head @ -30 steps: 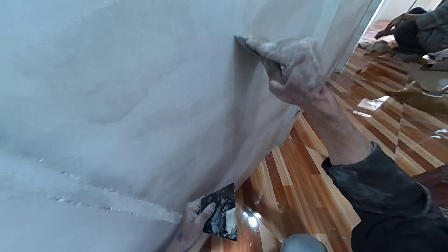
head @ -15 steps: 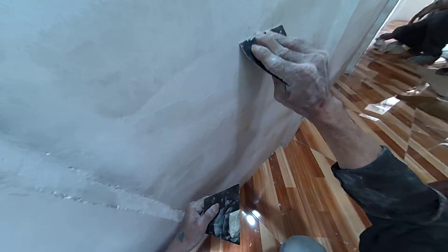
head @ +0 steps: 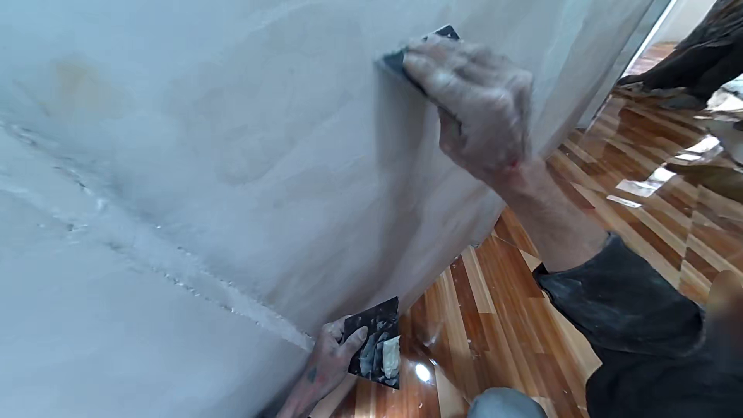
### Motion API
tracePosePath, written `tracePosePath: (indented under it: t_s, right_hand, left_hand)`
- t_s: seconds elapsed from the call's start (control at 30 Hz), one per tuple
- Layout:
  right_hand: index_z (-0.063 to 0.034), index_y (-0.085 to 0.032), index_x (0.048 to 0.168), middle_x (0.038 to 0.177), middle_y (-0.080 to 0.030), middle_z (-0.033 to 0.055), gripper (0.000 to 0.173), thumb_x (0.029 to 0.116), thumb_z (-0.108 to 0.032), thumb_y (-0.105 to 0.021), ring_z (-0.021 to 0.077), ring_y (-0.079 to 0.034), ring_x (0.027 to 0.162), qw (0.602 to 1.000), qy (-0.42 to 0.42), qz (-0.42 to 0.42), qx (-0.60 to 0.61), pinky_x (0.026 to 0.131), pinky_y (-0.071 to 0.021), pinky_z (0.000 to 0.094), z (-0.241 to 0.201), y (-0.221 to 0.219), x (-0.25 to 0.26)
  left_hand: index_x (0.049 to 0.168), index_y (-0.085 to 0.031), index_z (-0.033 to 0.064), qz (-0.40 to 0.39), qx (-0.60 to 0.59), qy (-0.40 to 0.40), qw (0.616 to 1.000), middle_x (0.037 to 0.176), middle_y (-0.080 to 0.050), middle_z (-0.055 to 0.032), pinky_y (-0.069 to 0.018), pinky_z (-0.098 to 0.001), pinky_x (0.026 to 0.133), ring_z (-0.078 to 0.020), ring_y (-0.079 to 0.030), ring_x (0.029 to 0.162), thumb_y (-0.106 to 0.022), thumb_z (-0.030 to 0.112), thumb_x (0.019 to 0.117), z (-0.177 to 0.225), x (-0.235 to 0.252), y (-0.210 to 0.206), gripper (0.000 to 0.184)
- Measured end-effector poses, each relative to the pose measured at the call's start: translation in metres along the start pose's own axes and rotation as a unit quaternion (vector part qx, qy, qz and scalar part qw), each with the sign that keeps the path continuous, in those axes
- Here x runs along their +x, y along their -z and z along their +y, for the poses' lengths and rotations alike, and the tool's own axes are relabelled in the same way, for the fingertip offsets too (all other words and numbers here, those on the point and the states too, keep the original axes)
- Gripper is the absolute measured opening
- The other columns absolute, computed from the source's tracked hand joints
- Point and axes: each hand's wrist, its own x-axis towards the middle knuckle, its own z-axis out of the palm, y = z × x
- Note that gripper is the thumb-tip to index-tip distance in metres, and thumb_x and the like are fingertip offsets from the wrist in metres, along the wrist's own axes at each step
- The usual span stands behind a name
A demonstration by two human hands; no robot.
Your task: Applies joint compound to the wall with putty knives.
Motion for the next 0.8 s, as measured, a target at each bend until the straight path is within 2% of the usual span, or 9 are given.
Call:
tracePosePath:
  t_s: [0.07, 0.2, 0.3, 0.4, 0.47, 0.5, 0.57, 0.67, 0.8]
  right_hand:
    - [-0.0065, -0.071, 0.129, 0.137, -0.067, 0.0119, 0.041, 0.0966, 0.006, -0.049, 0.0295, -0.059, 0.134, 0.999, 0.033, -0.008, -0.001, 0.114, -0.0454, 0.0438, 0.000, -0.011, -0.013]
    - [-0.0068, -0.073, 0.126, 0.133, -0.069, 0.0131, 0.040, 0.0958, 0.005, -0.050, 0.0304, -0.062, 0.130, 0.998, 0.059, 0.013, -0.007, 0.111, -0.0484, 0.0428, 0.009, -0.025, -0.030]
    - [-0.0047, -0.069, 0.132, 0.142, -0.063, 0.0144, 0.043, 0.0941, 0.005, -0.051, 0.0338, -0.056, 0.136, 0.995, 0.061, -0.077, -0.013, 0.117, -0.0416, 0.0449, 0.001, -0.012, -0.048]
    - [-0.0063, -0.070, 0.131, 0.139, -0.065, 0.0135, 0.042, 0.0945, 0.003, -0.050, 0.0347, -0.059, 0.132, 0.989, 0.083, -0.126, -0.003, 0.114, -0.0444, 0.0475, 0.000, 0.009, -0.062]
    - [-0.0055, -0.067, 0.133, 0.132, -0.069, 0.0144, 0.038, 0.1004, -0.001, -0.050, 0.0317, -0.066, 0.121, 0.990, 0.020, -0.137, 0.001, 0.104, -0.0516, 0.0453, -0.003, 0.034, -0.058]
    - [-0.0045, -0.067, 0.132, 0.119, -0.072, 0.0170, 0.034, 0.1026, -0.003, -0.050, 0.0321, -0.070, 0.106, 0.992, -0.045, -0.116, 0.001, 0.091, -0.0561, 0.0460, -0.001, 0.043, -0.049]
    - [-0.0051, -0.070, 0.129, 0.102, -0.074, 0.0202, 0.037, 0.1001, -0.008, -0.048, 0.0335, -0.070, 0.088, 0.981, -0.186, -0.047, -0.008, 0.077, -0.0540, 0.0503, 0.027, 0.044, -0.014]
    - [-0.0113, -0.070, 0.130, 0.118, -0.072, 0.0104, 0.038, 0.0991, -0.013, -0.048, 0.0170, -0.067, 0.109, 0.924, -0.380, -0.004, 0.030, 0.097, -0.0498, 0.0381, 0.075, 0.037, 0.022]
    - [-0.0120, -0.073, 0.123, 0.118, -0.071, 0.0056, 0.033, 0.0954, -0.007, -0.055, 0.0103, -0.065, 0.110, 0.893, -0.433, 0.012, 0.119, 0.097, -0.0512, 0.0334, 0.094, 0.015, 0.041]
  left_hand:
    - [0.098, -0.073, 0.0056, -0.006, -0.008, -0.006, 1.000, 0.084, -0.074, 0.0001, -0.0612, -0.0255, 0.071, -0.0068, -0.071, 0.074, -0.059, 0.012, 0.0975, 0.000, -0.002, 0.001, 0.016]
    - [0.098, -0.074, 0.0062, -0.025, -0.014, -0.015, 0.999, 0.084, -0.074, 0.0014, -0.0609, -0.0241, 0.071, -0.0052, -0.071, 0.074, -0.059, 0.013, 0.0977, -0.003, 0.000, 0.003, 0.016]
    - [0.098, -0.073, 0.0064, -0.020, -0.010, -0.007, 1.000, 0.083, -0.074, 0.0018, -0.0606, -0.0242, 0.071, -0.0055, -0.070, 0.073, -0.058, 0.012, 0.0980, -0.002, 0.002, 0.001, 0.016]
    - [0.099, -0.073, 0.0051, -0.005, -0.006, -0.013, 1.000, 0.085, -0.074, 0.0000, -0.0609, -0.0251, 0.072, -0.0067, -0.071, 0.075, -0.057, 0.011, 0.0982, -0.002, 0.001, -0.001, 0.016]
    - [0.100, -0.072, 0.0042, 0.003, -0.006, -0.013, 1.000, 0.086, -0.074, -0.0012, -0.0614, -0.0260, 0.073, -0.0080, -0.071, 0.076, -0.058, 0.011, 0.0984, -0.002, 0.000, 0.000, 0.016]
    - [0.101, -0.073, 0.0037, 0.006, -0.010, -0.012, 1.000, 0.086, -0.075, -0.0019, -0.0616, -0.0270, 0.074, -0.0091, -0.072, 0.076, -0.057, 0.011, 0.0985, -0.002, 0.000, -0.001, 0.017]
    - [0.102, -0.073, 0.0041, 0.012, -0.008, -0.007, 1.000, 0.087, -0.075, -0.0018, -0.0617, -0.0276, 0.075, -0.0089, -0.072, 0.077, -0.058, 0.012, 0.0984, -0.004, 0.000, -0.001, 0.017]
    - [0.102, -0.073, 0.0045, 0.011, 0.005, 0.006, 1.000, 0.087, -0.075, -0.0018, -0.0615, -0.0276, 0.076, -0.0089, -0.072, 0.078, -0.058, 0.014, 0.0989, -0.002, 0.002, -0.002, 0.017]
    - [0.101, -0.073, 0.0042, 0.004, 0.005, -0.003, 1.000, 0.086, -0.075, -0.0023, -0.0619, -0.0279, 0.074, -0.0097, -0.072, 0.077, -0.058, 0.013, 0.0975, -0.004, 0.004, 0.000, 0.017]
